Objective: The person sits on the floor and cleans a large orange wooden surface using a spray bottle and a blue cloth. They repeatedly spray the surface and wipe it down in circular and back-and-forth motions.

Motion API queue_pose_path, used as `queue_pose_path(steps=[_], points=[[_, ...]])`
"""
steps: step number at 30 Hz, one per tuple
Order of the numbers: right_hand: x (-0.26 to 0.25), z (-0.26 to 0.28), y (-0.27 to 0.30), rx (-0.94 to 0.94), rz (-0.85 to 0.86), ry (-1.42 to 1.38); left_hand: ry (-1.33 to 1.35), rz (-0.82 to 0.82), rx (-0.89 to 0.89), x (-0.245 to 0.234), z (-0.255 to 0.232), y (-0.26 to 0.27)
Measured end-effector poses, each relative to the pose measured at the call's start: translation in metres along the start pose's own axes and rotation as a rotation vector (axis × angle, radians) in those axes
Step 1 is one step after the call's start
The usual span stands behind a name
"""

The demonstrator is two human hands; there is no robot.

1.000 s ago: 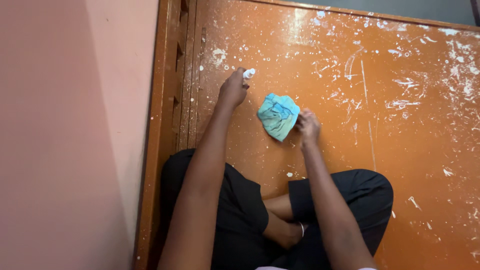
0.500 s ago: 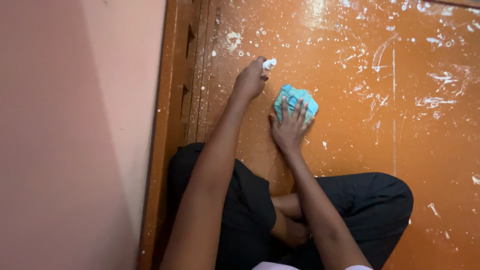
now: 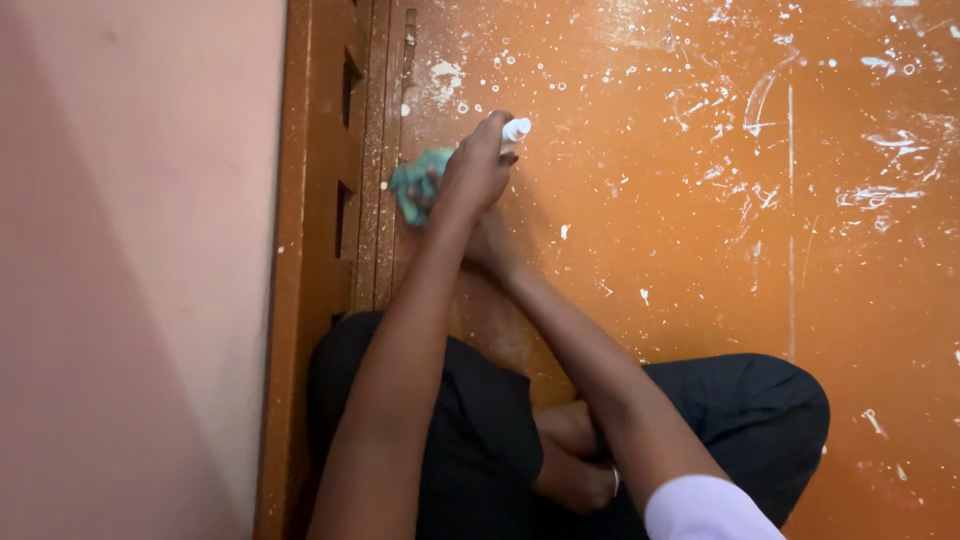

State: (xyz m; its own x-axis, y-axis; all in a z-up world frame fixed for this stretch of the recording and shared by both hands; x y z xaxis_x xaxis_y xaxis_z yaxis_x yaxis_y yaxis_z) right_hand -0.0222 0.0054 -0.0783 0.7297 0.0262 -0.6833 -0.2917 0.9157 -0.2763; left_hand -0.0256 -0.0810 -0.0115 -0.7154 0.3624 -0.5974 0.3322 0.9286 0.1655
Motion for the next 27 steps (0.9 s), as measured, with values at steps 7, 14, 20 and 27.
queue_pose_path(steps=[7, 14, 20, 27], points=[[-0.080, -0.148, -0.079, 0.319, 0.203, 0.554, 0.064, -0.044, 0.032, 0.006, 0.001, -0.002], [-0.194, -0.209, -0.011, 0.684, 0.165, 0.614, 0.024, 0.037, -0.029, 0.007, -0.018, 0.005], [-0.257, -0.216, 0.111, 0.895, 0.007, 0.620, -0.003, 0.024, 0.000, 0.007, -0.015, 0.005], [-0.280, -0.180, 0.248, 1.312, -0.191, 0.647, -0.018, 0.042, -0.033, 0.006, -0.002, 0.004]])
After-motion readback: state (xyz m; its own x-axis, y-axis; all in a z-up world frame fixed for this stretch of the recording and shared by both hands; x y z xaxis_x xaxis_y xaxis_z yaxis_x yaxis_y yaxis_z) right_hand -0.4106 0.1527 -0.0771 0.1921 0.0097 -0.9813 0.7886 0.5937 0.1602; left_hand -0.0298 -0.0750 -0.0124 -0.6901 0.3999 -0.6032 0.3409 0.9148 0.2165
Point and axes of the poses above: each hand's wrist, its own y-axis away from the middle knuckle, its own x-axis out of the palm, z = x × y, the point moved 9 cm from there along -y, towards the middle knuckle, and after that the axes turned 10 degrees about -x, right-handed, at the moved point
